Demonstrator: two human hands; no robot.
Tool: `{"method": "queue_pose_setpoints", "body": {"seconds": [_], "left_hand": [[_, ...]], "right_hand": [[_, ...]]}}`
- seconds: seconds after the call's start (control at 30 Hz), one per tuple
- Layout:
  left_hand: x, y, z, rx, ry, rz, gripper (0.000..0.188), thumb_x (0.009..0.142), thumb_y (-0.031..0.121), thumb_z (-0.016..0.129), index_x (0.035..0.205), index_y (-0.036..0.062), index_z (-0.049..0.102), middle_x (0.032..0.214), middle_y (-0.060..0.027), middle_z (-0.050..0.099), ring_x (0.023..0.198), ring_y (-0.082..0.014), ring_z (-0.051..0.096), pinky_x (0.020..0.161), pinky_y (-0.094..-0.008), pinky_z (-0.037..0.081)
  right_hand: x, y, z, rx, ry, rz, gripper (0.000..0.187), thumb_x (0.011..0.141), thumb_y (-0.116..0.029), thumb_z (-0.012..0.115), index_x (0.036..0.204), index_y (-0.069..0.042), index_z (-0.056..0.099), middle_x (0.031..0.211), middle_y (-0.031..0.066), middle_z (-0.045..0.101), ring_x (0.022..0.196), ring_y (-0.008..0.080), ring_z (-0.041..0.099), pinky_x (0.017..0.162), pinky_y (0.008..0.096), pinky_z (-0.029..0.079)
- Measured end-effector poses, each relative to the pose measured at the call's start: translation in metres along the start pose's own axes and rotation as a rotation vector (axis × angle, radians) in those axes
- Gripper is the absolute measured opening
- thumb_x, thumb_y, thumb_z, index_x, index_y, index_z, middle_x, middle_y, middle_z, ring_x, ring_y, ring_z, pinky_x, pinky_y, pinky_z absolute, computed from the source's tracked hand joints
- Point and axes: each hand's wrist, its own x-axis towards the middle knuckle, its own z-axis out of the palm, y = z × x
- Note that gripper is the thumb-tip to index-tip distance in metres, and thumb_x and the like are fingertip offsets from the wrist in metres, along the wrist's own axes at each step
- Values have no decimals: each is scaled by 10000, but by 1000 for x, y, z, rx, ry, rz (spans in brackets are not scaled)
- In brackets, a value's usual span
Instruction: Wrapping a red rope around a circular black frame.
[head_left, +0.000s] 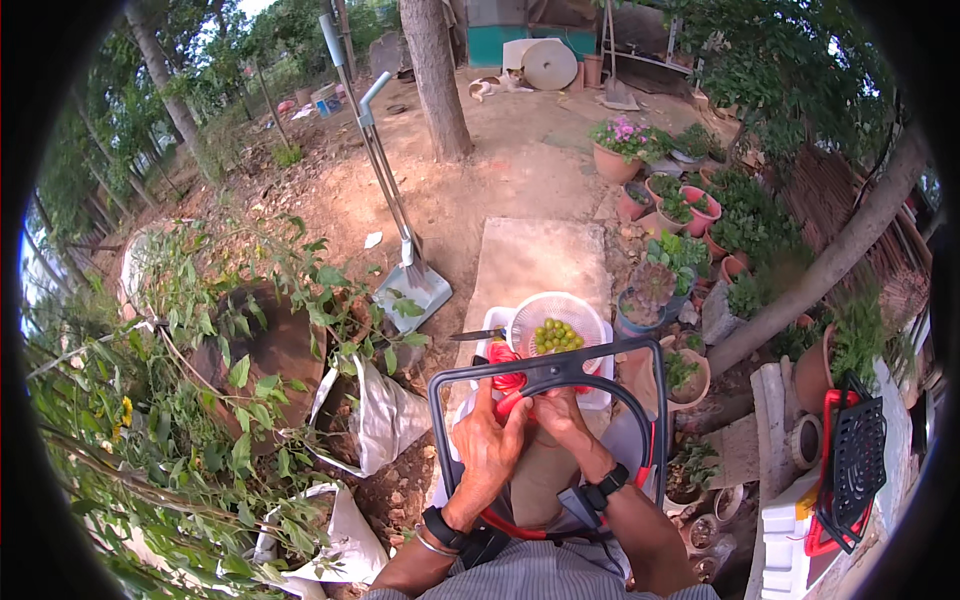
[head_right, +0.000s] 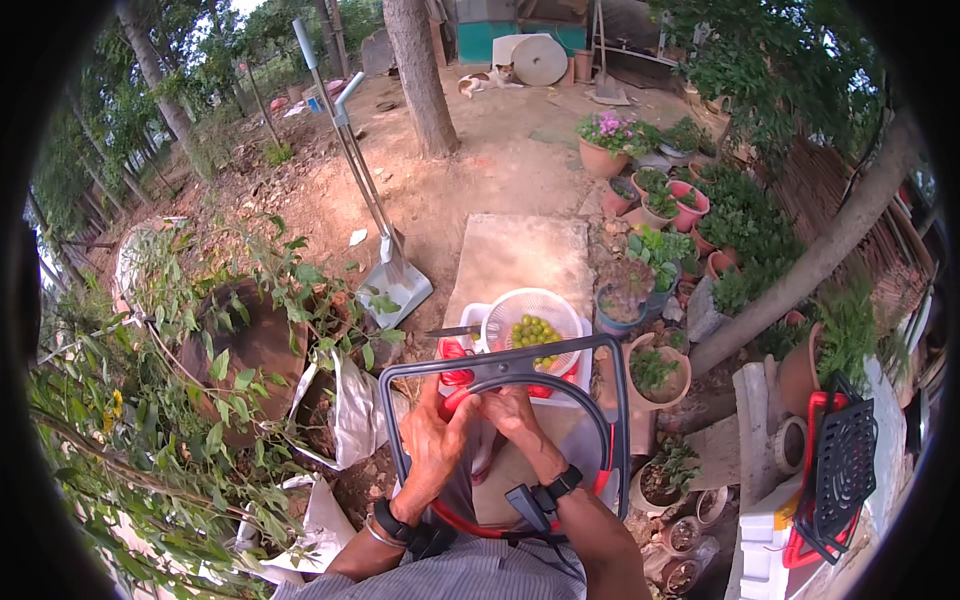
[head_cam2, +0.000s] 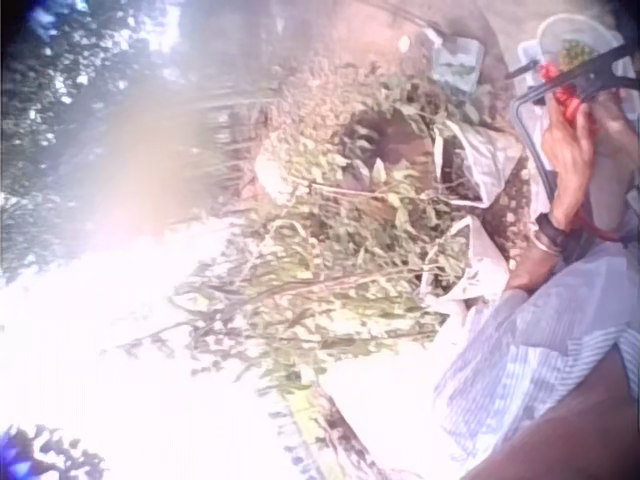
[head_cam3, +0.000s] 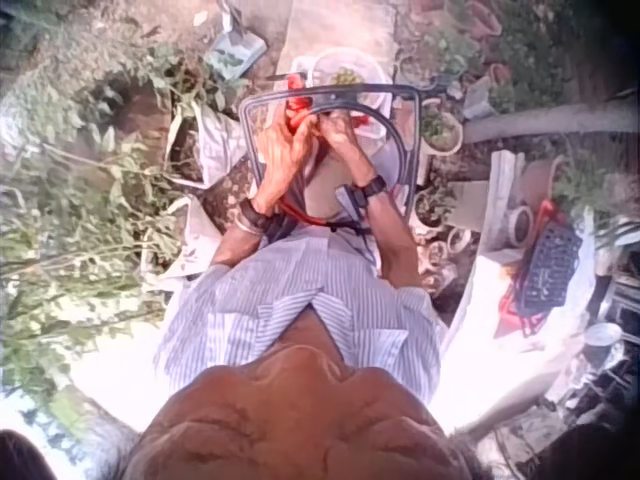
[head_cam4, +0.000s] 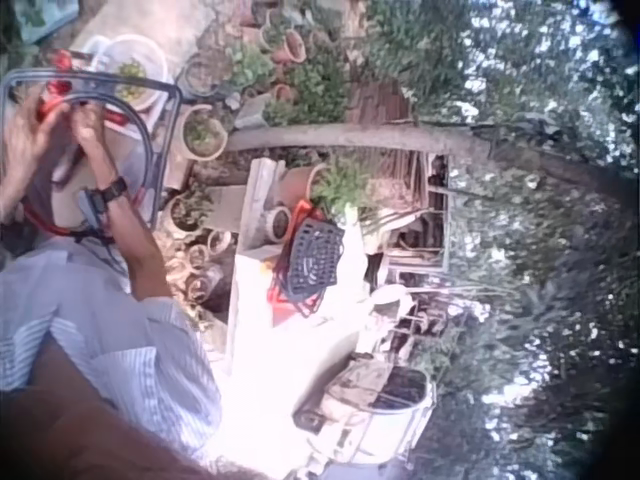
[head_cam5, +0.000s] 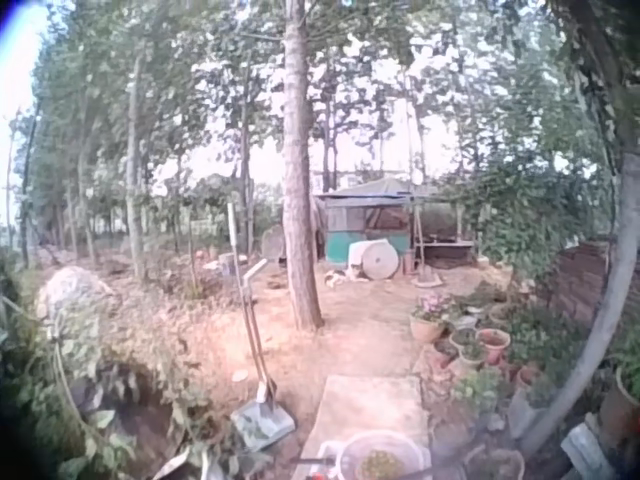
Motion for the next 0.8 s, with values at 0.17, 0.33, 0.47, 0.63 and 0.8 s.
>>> {"method": "queue_pose_setpoints", "body": {"seconds": [0.17, 0.33, 0.47, 0.63, 0.8], "left_hand": [[4, -6, 7, -334, 55, -91, 612, 783, 134, 758, 1296, -24, 463, 890, -100, 692, 776, -158, 663, 697, -269, 520], [11, -15, 12, -463, 23, -147, 609, 727, 56, 801, 1240, -16, 480, 1015, -97, 676, 913, -153, 646, 818, -276, 527], [9, -19, 12, -573, 2, -163, 610, 696, 91, 830, 1210, 7, 514, 1039, -92, 676, 933, -145, 642, 823, -286, 518], [8, -20, 9, -787, -41, -252, 481, 726, -32, 774, 1161, -1, 569, 1021, -75, 683, 898, -133, 639, 808, -276, 529], [4, -14, 8, -727, 17, -255, 404, 735, -6, 783, 1109, -1, 628, 958, -44, 680, 823, -107, 624, 774, -258, 523]], "right_hand": [[-1, -10, 6, 649, -280, 186, 108, 850, -16, 610, 955, -43, 616, 974, 43, 638, 891, 125, 567, 789, 308, 491], [-7, -16, 2, 156, -420, -158, 221, 870, -83, 623, 1085, -34, 609, 1064, 31, 617, 938, 102, 549, 808, 285, 483], [-10, -19, 2, 349, -469, 137, 277, 881, -126, 637, 1143, -44, 601, 1057, 8, 612, 937, 94, 547, 796, 270, 484], [-7, -31, 5, 237, -562, 57, 267, 883, -188, 633, 1105, -42, 603, 987, -2, 605, 874, 89, 536, 743, 264, 477], [-13, -21, 13, 203, -421, 17, 127, 845, -146, 638, 842, -28, 590, 733, -25, 558, 677, 62, 500, 602, 256, 453]]}}
